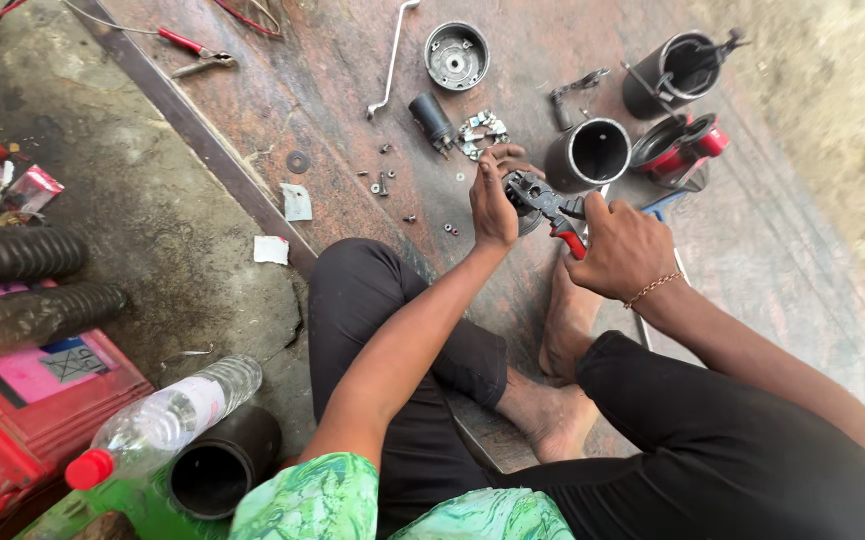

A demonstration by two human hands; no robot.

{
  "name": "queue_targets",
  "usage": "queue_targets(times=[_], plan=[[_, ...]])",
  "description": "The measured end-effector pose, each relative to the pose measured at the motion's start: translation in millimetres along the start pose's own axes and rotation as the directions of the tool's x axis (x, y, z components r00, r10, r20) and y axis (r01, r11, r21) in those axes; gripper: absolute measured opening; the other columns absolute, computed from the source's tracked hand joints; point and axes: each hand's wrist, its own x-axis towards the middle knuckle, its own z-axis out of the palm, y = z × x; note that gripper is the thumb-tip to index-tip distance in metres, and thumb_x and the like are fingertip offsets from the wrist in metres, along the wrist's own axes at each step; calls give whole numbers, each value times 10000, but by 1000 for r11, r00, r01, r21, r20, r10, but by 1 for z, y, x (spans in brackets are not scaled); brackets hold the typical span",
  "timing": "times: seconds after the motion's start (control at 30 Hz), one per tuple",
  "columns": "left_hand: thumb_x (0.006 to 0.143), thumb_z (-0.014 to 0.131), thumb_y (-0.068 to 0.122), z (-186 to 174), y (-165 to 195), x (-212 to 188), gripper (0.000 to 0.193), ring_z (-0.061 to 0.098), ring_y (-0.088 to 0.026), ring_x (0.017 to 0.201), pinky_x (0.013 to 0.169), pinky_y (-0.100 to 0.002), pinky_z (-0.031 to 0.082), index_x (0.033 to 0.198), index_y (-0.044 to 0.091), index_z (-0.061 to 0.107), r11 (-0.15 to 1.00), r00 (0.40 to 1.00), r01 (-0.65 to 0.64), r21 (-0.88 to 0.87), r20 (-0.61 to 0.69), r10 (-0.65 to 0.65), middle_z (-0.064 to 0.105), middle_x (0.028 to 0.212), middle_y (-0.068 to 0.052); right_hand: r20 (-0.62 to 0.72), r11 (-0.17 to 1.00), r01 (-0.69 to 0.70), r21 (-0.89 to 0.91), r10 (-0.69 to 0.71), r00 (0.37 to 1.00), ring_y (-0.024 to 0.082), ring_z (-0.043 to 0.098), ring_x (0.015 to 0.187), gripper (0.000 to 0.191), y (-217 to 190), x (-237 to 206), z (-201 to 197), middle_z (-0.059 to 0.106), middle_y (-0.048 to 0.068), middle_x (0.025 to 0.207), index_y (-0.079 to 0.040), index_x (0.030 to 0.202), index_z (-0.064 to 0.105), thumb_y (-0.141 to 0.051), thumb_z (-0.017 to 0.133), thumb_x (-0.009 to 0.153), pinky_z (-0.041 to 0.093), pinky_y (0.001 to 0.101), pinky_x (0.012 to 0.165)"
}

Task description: The person sits on the floor of a repair workshop disassembling and servicing an electric starter motor. They use pliers to remove components, tap the armature with a hammer, and work on the commutator end with a small tool while holding the armature steady.

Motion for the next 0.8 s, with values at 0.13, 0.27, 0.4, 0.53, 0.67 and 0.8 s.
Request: queue_targets(times=[0.13,0.27,0.4,0.53,0.67,0.8], plan=[[1087,183,663,2,2,13,737,698,-173,799,747,-314,538,1217,40,554,1000,996,29,10,84,-30,699,854,-125,71,996,25,-80,-20,997,408,693,771,496,19,11,-8,668,184,844,-63,1065,595,-353,762,698,551,513,656],[1086,220,627,-13,3,17,683,687,-148,735,701,-294,524,1204,52,569,995,981,90,31,168,-94,697,820,-119,-264,972,232,38,-214,941,431,660,828,543,4,18,11,638,201,890,-44,1074,572,-286,772,631,522,523,691],[1097,314,621,-16,4,28,645,603,-148,805,763,-327,543,1196,29,549,995,961,-31,-100,272,57,523,1003,-106,-249,966,180,187,-131,960,438,630,819,557,6,19,20,599,198,875,-11,1151,568,-246,776,690,509,531,703],[1065,345,699,-12,3,23,717,617,-158,809,795,-329,536,1193,27,558,997,957,-76,14,280,69,537,1043,-88,-156,963,249,105,-231,960,418,643,882,449,35,21,27,613,170,920,-64,1037,568,-264,790,703,499,532,719],[1018,319,767,-7,0,20,775,733,-172,865,832,-316,554,1237,58,543,998,947,-7,57,320,-12,680,1004,-56,-284,950,227,213,-162,945,430,623,889,542,33,14,51,603,187,970,-13,1126,538,-252,764,696,495,528,711],[1031,304,775,-7,-3,24,765,672,-165,867,850,-311,520,1229,78,547,993,932,-92,71,356,61,644,1058,-57,-24,995,98,27,-97,995,409,634,844,452,42,10,46,617,155,925,-61,1021,560,-341,810,769,490,540,698]])
